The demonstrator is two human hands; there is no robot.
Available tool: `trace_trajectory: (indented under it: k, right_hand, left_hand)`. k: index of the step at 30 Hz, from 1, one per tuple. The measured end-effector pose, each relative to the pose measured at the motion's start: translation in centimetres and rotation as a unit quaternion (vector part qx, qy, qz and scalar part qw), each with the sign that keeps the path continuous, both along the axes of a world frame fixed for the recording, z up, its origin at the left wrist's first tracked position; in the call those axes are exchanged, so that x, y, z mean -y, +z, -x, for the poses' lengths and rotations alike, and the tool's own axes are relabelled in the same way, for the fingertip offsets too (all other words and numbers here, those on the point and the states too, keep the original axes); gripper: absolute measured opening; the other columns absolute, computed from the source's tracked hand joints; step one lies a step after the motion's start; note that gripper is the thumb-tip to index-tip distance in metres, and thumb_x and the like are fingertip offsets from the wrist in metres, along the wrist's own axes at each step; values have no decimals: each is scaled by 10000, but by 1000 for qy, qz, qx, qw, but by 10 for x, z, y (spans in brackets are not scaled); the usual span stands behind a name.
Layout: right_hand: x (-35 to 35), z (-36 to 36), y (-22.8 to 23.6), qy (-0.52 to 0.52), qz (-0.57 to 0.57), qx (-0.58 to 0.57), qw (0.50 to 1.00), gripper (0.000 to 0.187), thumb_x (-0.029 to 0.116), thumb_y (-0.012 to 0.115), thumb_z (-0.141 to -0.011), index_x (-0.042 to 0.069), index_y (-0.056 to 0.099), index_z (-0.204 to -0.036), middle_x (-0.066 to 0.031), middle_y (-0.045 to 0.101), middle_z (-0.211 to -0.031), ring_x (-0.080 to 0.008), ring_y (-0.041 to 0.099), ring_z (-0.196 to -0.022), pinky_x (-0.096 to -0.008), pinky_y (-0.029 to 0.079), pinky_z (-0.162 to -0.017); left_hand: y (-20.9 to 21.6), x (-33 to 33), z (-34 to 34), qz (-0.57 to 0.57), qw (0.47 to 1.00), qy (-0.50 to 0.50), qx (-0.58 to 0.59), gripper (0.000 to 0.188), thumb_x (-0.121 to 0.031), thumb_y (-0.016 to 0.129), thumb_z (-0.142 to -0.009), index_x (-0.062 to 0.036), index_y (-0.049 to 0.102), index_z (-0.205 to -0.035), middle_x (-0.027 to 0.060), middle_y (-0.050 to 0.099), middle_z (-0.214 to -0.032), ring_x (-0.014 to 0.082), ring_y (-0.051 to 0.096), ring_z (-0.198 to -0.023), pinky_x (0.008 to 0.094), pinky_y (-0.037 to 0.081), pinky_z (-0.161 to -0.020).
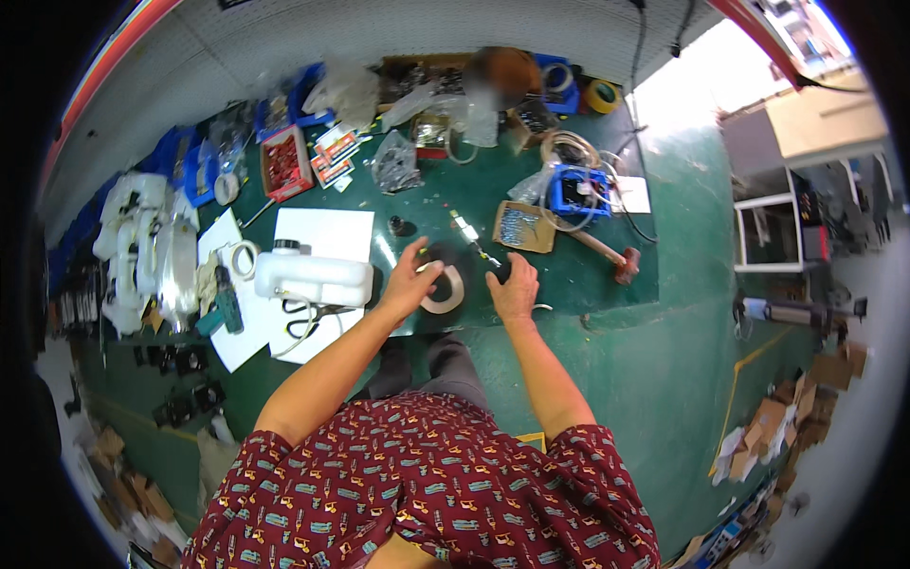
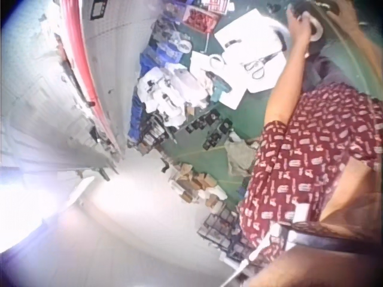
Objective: The person assembles a white plastic component by hand, using scissors to trim a cable and a screwdriver to tighten a screw. They also apply tape to the component and place the finished unit on a nearby stack.
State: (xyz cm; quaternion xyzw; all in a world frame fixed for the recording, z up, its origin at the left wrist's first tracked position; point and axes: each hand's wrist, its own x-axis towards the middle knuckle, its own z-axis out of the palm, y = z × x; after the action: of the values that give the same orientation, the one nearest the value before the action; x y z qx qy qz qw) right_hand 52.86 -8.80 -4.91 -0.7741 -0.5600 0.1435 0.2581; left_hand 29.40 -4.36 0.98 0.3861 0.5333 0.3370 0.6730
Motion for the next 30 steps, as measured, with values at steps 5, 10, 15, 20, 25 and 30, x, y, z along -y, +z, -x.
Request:
trace_trajectory:
  k: [5, 10, 15, 20, 25, 30]
  right_hand:
    - [7, -31, -27, 3, 76, -14, 997, 579, 235, 891, -790, 39, 669, -1287, -222, 679, -1186, -392, 623, -1110, -472, 512, -986]
    - [28, -23, -15, -11, 24, -247, 969, 502, 141, 886, -795, -28, 683, -1221, -154, 704, -1064, -234, 680, -964, -368, 559, -862]
    - [3, 73, 60, 191, 5, -276, 942, 483, 148, 898, -759, 9, 720, -1187, -147, 670, -1073, -254, 680, -928, -348, 570, -795]
    - [-40, 206, 86, 370, -33, -209, 904, 497, 250, 868, -765, -1, 698, -1158, -188, 680, -1050, -385, 669, -976, -432, 552, -865]
    - [-49, 271, 66, 446, -54, -70, 891, 465, 235, 876, -734, 61, 665, -1111, -144, 645, -1051, -365, 609, -1012, -481, 488, -847]
    - [-38, 275, 62, 464, -78, 28, 882, 474, 228, 880, -716, 91, 663, -1115, -107, 630, -1054, -339, 569, -1020, -464, 421, -862]
  left_hand:
    - [48, 24, 16, -116, 983, -14, -139, 496, -180, 712, -974, -25, 569, -1423, 202, 660, -1332, 246, 662, -1155, 368, 545, -962]
    - [56, 63, 108, -252, 879, 208, -348, 383, -100, 712, -920, 23, 638, -1276, 210, 661, -1283, 355, 616, -1206, 411, 468, -1063]
    - [-2, 87, 176, -18, 890, 271, -365, 446, -171, 702, -953, 51, 618, -1330, 168, 710, -1152, 258, 671, -1054, 362, 530, -937]
    - [-36, 84, 169, 78, 918, 327, -210, 269, -175, 630, -999, -5, 692, -1199, 57, 712, -908, 114, 618, -682, 278, 515, -559]
    - [-41, 92, 163, 1, 911, 337, -238, 239, -196, 556, -1049, -5, 700, -1062, 50, 685, -793, 132, 612, -686, 299, 503, -646]
    - [-16, 97, 163, 22, 920, 327, -216, 320, -287, 530, -1088, -1, 671, -1071, 48, 657, -755, 138, 605, -686, 307, 496, -670]
